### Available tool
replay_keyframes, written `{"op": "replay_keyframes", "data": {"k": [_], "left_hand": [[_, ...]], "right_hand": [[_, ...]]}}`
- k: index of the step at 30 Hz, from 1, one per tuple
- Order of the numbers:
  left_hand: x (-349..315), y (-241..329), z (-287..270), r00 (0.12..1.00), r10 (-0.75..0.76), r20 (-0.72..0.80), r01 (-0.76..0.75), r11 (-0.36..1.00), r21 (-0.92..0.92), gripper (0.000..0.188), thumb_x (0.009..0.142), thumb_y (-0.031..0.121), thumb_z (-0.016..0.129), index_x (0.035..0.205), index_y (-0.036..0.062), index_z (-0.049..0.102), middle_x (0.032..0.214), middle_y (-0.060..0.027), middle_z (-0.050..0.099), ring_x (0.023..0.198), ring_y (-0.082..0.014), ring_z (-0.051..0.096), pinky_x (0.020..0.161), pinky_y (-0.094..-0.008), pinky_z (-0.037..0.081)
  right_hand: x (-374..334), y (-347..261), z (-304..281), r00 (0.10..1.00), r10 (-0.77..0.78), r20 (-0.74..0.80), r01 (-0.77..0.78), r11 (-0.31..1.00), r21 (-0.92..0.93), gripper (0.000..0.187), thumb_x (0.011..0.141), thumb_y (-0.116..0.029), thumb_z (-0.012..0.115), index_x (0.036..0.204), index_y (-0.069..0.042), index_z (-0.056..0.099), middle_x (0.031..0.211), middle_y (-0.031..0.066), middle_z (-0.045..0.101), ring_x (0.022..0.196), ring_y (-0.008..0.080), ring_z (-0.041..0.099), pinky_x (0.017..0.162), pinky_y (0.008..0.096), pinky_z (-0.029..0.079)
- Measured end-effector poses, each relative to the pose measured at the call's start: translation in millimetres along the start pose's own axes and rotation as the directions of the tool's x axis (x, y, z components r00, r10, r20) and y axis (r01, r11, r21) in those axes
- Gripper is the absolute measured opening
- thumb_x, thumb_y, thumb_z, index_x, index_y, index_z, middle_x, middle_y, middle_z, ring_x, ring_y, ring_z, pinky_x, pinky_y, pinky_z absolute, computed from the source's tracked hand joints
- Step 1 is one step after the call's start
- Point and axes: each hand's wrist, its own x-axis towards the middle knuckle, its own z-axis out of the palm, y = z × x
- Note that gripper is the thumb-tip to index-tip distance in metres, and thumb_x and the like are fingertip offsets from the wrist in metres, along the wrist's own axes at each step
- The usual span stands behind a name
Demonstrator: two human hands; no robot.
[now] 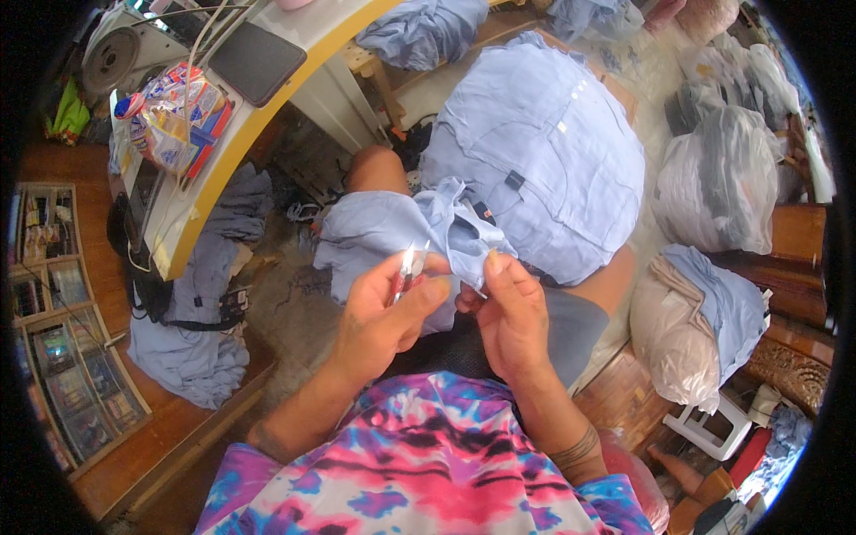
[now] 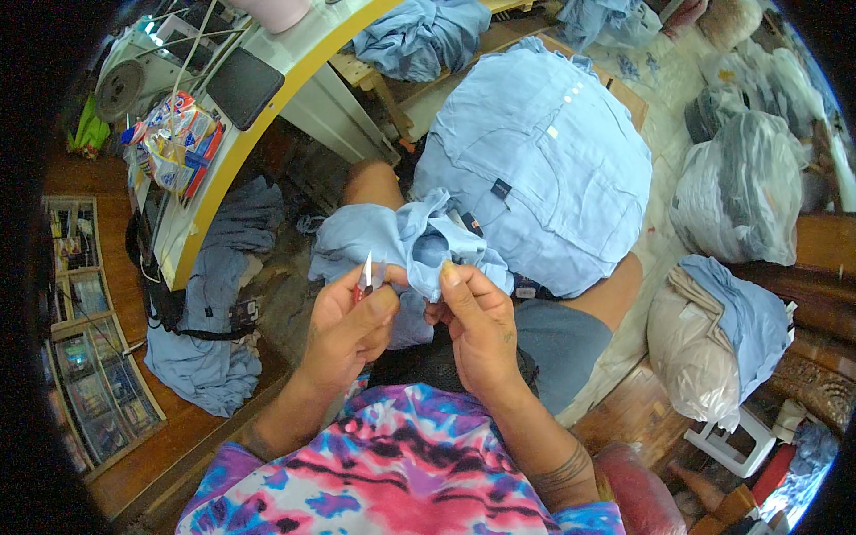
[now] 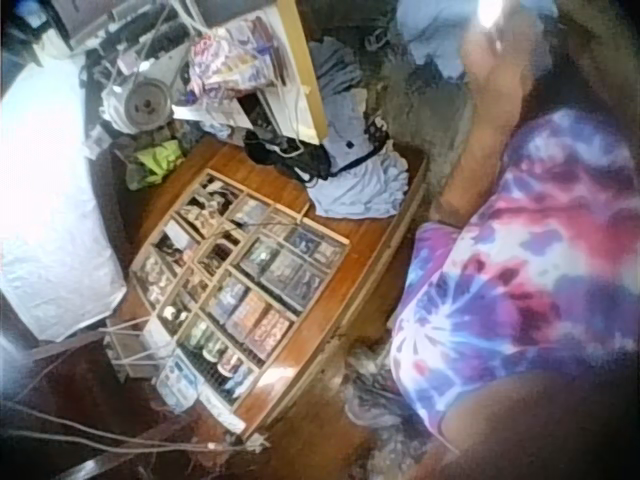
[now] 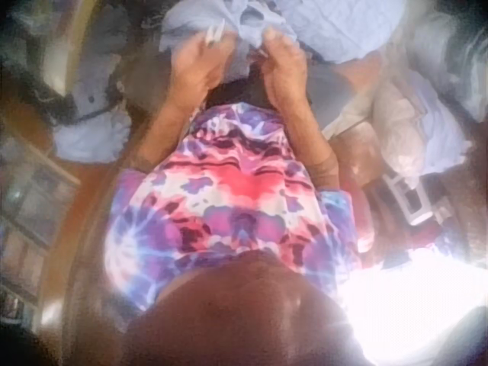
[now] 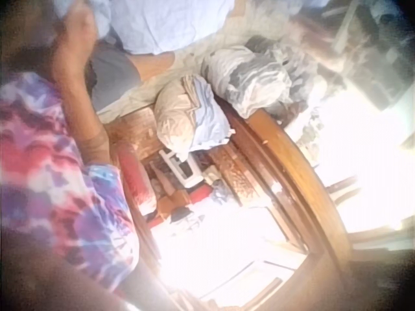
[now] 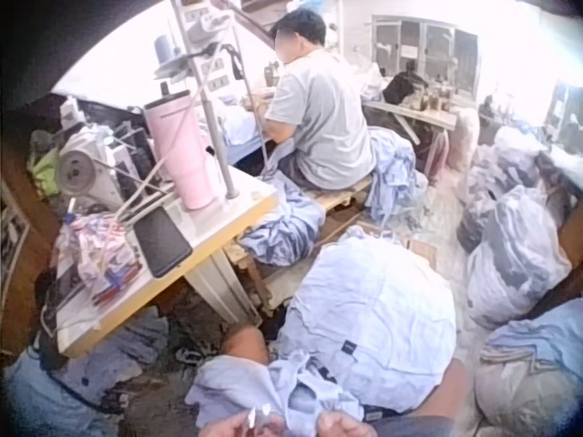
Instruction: The person trims loose threads from a light blue button-down shirt using small shears, handling different sections of the garment including the collar and hem.
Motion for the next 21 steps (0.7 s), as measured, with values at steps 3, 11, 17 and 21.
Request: {"op": "replay_keyframes", "data": {"k": [3, 11, 17, 21], "left_hand": [[11, -3, 3, 0.99, -0.141, 0.004, 0.141, 0.986, -0.084, 0.017, 0.097, 0.018, 0.074, 0.104, 0.0062, 0.065, 0.069, 0.0082, 0.052, 0.047, 0.0013, 0.035, 0.041, -0.0202, 0.021], [22, -18, 11, 0.992, -0.123, 0.003, 0.121, 0.977, -0.173, 0.01, 0.098, 0.014, 0.071, 0.095, 0.0088, 0.064, 0.067, 0.0073, 0.051, 0.045, 0.0003, 0.036, 0.039, -0.0198, 0.025], [25, -26, 6, 0.979, -0.185, 0.08, 0.201, 0.915, -0.35, 0.006, 0.099, 0.012, 0.069, 0.098, 0.0073, 0.066, 0.074, 0.0033, 0.058, 0.048, -0.001, 0.04, 0.039, -0.0186, 0.029], [26, -30, 4, 0.979, -0.172, 0.11, 0.199, 0.925, -0.324, 0.005, 0.1, 0.013, 0.067, 0.099, 0.0093, 0.064, 0.077, 0.0019, 0.06, 0.05, -0.0021, 0.041, 0.041, -0.0182, 0.032]], "right_hand": [[0, -5, -3, 0.999, 0.031, 0.014, -0.029, 0.995, -0.093, 0.024, 0.105, -0.029, 0.063, 0.104, -0.005, 0.067, 0.09, 0.0002, 0.065, 0.084, 0.01, 0.06, 0.077, 0.0268, 0.049], [-17, -5, -1, 0.951, -0.308, -0.019, 0.284, 0.899, -0.334, 0.025, 0.092, 0.002, 0.076, 0.113, 0.001, 0.063, 0.099, 0.0053, 0.068, 0.088, 0.0086, 0.065, 0.08, 0.0229, 0.053], [-17, -4, -10, 0.953, -0.303, -0.026, 0.262, 0.863, -0.432, 0.021, 0.093, 0.001, 0.075, 0.112, 0.004, 0.067, 0.1, 0.0073, 0.072, 0.088, 0.0098, 0.067, 0.078, 0.0229, 0.054], [-16, -7, -15, 0.963, -0.27, -0.015, 0.232, 0.853, -0.468, 0.017, 0.098, -0.006, 0.071, 0.111, 0.004, 0.068, 0.1, 0.0082, 0.072, 0.086, 0.0102, 0.067, 0.073, 0.0229, 0.054]]}}
